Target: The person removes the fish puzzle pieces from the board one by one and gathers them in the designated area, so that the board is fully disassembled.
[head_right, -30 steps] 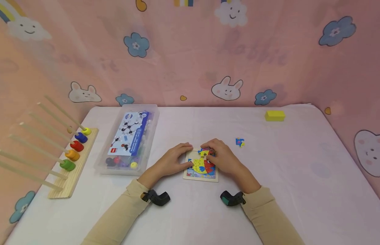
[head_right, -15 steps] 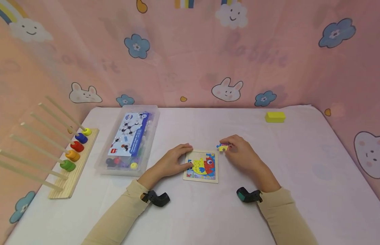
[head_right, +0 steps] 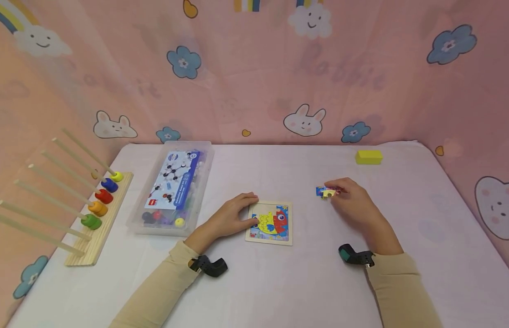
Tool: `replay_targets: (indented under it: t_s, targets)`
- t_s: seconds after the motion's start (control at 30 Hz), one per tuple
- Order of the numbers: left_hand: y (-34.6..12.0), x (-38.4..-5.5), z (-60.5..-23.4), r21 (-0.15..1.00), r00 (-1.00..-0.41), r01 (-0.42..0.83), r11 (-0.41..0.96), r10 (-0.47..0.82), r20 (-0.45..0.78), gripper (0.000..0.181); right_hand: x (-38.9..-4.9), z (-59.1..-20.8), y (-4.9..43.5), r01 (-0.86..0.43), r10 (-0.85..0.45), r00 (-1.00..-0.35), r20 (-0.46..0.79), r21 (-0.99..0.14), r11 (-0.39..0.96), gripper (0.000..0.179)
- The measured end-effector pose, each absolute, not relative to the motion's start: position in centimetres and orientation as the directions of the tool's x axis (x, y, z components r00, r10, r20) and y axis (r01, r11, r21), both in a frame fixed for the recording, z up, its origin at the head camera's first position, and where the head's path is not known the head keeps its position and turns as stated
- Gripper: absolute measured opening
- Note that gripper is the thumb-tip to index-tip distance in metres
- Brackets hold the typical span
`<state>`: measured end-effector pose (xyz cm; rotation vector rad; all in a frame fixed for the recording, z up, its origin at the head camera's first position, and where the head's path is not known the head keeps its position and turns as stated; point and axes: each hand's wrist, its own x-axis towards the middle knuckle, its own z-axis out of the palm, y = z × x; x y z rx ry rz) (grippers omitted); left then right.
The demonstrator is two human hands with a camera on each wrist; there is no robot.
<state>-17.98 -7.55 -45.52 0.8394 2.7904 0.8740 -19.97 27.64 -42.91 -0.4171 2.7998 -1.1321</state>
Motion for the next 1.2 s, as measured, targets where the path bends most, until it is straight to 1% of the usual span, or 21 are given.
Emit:
replay_targets:
  t_s: [0.43, 1.2]
  targets:
    - [-7.6, -18.0, -45.5, 0.550, -0.842, 0.482, 0.682, 0.535, 0.075, 0.062, -20.8, -43.8, 30.9, -0.182, -0.249, -0.968, -0.004, -0.674, 0.716, 0.034]
    - [-7.5, -18.0, -45.5, 0.558, -0.845, 0.470, 0.684, 0.532, 0.061, 0.063, -21.0, -44.7, 31.3, -0.149, -0.221, -0.975, -0.020, -0.679, 0.719, 0.035]
